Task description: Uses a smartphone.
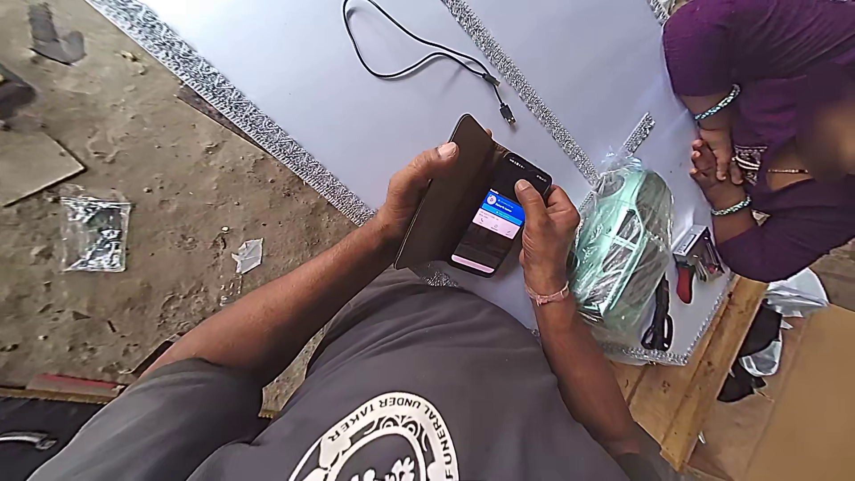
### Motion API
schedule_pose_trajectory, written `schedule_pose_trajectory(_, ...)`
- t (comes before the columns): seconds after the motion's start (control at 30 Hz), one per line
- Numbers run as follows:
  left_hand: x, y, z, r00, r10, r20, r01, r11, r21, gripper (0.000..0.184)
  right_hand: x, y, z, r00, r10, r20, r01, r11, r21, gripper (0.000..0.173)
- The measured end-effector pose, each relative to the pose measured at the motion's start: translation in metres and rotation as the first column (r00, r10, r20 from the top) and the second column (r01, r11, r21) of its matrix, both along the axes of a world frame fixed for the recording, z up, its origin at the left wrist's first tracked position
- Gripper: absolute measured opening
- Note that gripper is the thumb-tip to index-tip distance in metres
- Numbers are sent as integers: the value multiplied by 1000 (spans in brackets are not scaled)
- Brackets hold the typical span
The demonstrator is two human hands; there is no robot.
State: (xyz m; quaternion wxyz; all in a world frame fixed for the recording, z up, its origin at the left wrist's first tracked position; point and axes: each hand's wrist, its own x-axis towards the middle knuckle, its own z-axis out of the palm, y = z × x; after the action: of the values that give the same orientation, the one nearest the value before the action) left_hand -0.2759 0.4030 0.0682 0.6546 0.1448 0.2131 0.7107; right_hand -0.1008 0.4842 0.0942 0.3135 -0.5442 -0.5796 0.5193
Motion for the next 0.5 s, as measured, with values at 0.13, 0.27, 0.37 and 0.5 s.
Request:
schedule_pose_trajectory(0.13,0,1,0,1000,8,18,-8,1000,26,47,6,-1,1,994,-23,-105,20,999,-29,19)
schedule_pose_trajectory(0.27,1,2,2,998,16,55,-18,999,34,45,17,-7,-1,984,-26,-176,20,999,-38,21)
schedule_pose_trajectory(0.37,0,2,3,998,15,53,-18,999,40,42,24,-13,-4,981,-18,-194,16,1000,-11,23)
schedule_pose_trajectory(0.5,0,2,0,999,14,46,-16,999,39,46,26,-14,-8,979,-30,-203,31,1000,5,24)
